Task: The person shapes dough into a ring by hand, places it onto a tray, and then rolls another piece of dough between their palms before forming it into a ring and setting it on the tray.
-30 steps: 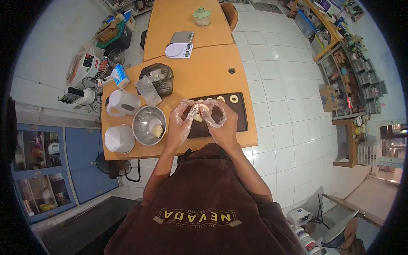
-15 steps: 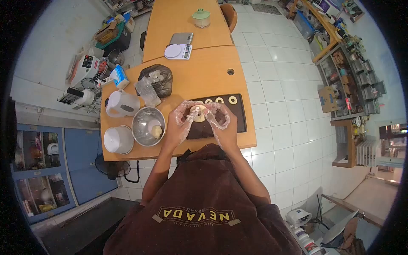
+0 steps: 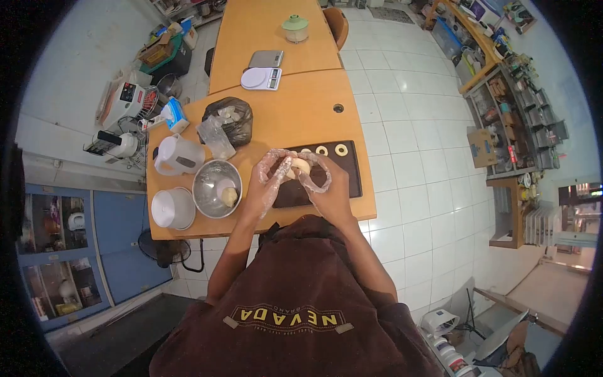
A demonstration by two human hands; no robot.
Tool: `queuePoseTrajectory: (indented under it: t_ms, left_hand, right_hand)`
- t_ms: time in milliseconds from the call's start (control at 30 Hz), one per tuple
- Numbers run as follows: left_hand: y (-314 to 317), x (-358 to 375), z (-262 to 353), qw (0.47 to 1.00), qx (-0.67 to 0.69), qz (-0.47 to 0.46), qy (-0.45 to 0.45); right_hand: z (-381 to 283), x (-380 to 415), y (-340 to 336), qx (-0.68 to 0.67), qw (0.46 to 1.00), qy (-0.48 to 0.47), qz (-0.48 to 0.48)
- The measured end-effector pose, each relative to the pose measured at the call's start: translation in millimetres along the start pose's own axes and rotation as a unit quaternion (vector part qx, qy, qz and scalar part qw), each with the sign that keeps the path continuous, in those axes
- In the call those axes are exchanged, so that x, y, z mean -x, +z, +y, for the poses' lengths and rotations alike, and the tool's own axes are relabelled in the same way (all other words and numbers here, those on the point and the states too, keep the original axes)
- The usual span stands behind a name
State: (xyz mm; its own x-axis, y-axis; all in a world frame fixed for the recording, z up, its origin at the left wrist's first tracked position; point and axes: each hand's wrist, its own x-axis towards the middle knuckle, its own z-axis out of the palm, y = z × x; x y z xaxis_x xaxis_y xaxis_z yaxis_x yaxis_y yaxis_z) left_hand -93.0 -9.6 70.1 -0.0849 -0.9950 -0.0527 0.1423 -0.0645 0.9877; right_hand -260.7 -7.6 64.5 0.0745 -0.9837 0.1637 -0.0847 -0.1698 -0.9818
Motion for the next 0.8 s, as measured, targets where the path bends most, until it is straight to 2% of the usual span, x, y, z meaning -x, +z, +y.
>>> queuePoseTrajectory:
  t_ms: [33, 133, 233, 300, 400, 567, 733, 800]
  left_hand:
    - [-0.1, -1.3, -3.6, 1.0, -0.005, 0.003, 0.021]
    - [-3.2, 0.0, -7.7, 0.998, 0.05, 0.003, -0.039]
    - [-2.9, 6.0, -15.7, 0.979, 0.171, 0.005, -0.107]
    - [2.1, 12.5, -14.9, 0.978, 0.186, -0.003, -0.096]
    - [1.0, 12.0, -15.4, 0.983, 0.17, -0.008, -0.071]
    - [1.3, 0.5, -15.6, 0.992, 0.125, 0.015, -0.006]
    - [-1.0, -1.3, -14.7, 0.995, 0.091, 0.026, -0.042]
    - [-1.8, -1.3, -16.0, 0.994, 0.084, 0.024, -0.064]
  right_hand:
    - [2.7, 0.7, 0.1, -0.002, 1.0, 0.003, 0.004]
    - [6.0, 3.8, 2.5, -0.022, 0.999, 0.019, 0.021]
    - [3.7, 5.5, 7.4, -0.083, 0.994, 0.049, 0.048]
    - [0.3, 5.7, 9.1, -0.136, 0.986, 0.07, 0.068]
    - [0.5, 3.7, 5.2, -0.171, 0.98, 0.097, 0.039]
    - [6.3, 3.1, 3.4, -0.161, 0.982, 0.099, -0.012]
    - [-5.8, -2.2, 4.0, -0.109, 0.992, 0.066, 0.011]
    - [-10.8, -4.3, 2.5, 0.018, 0.999, -0.009, 0.034]
